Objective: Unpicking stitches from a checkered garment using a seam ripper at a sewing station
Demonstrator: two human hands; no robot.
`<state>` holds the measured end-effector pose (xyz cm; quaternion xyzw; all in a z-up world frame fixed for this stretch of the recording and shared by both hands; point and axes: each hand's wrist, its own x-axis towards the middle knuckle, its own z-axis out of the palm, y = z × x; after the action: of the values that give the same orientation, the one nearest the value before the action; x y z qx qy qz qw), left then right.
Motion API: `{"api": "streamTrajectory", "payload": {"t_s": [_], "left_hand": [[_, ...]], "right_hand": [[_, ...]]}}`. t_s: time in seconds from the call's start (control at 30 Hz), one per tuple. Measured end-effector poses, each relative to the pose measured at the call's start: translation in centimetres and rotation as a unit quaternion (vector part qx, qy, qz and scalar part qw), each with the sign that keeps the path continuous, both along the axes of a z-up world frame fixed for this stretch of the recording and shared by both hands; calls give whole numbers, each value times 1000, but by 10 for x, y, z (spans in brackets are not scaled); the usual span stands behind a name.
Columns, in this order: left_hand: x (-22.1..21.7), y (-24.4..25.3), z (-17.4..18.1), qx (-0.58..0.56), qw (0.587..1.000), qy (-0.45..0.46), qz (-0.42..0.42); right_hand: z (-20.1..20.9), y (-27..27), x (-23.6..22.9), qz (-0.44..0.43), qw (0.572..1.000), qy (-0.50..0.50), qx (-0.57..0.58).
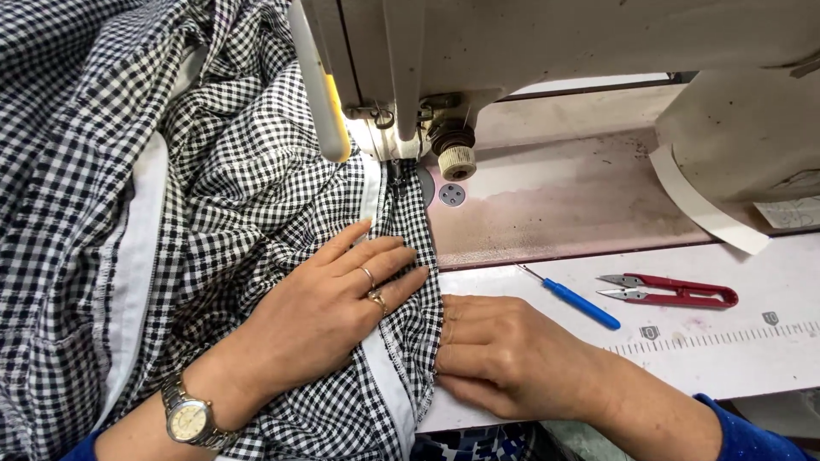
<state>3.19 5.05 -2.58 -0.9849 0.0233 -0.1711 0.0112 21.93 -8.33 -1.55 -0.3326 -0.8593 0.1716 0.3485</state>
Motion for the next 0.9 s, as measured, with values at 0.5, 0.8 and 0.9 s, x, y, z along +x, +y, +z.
{"api": "streamTrajectory", "payload": {"t_s": [0.5, 0.8, 0.9], "left_hand": [[-2, 2, 1, -9, 999, 16, -42], [-1, 2, 0, -10, 999, 17, -42], [-2, 4, -1, -14, 999, 24, -43]], "right_hand": [[3, 1, 1, 1, 1000, 17, -1], [1, 1, 3, 3, 1000, 16, -6], [4, 1, 2, 2, 1000, 18, -5]]}}
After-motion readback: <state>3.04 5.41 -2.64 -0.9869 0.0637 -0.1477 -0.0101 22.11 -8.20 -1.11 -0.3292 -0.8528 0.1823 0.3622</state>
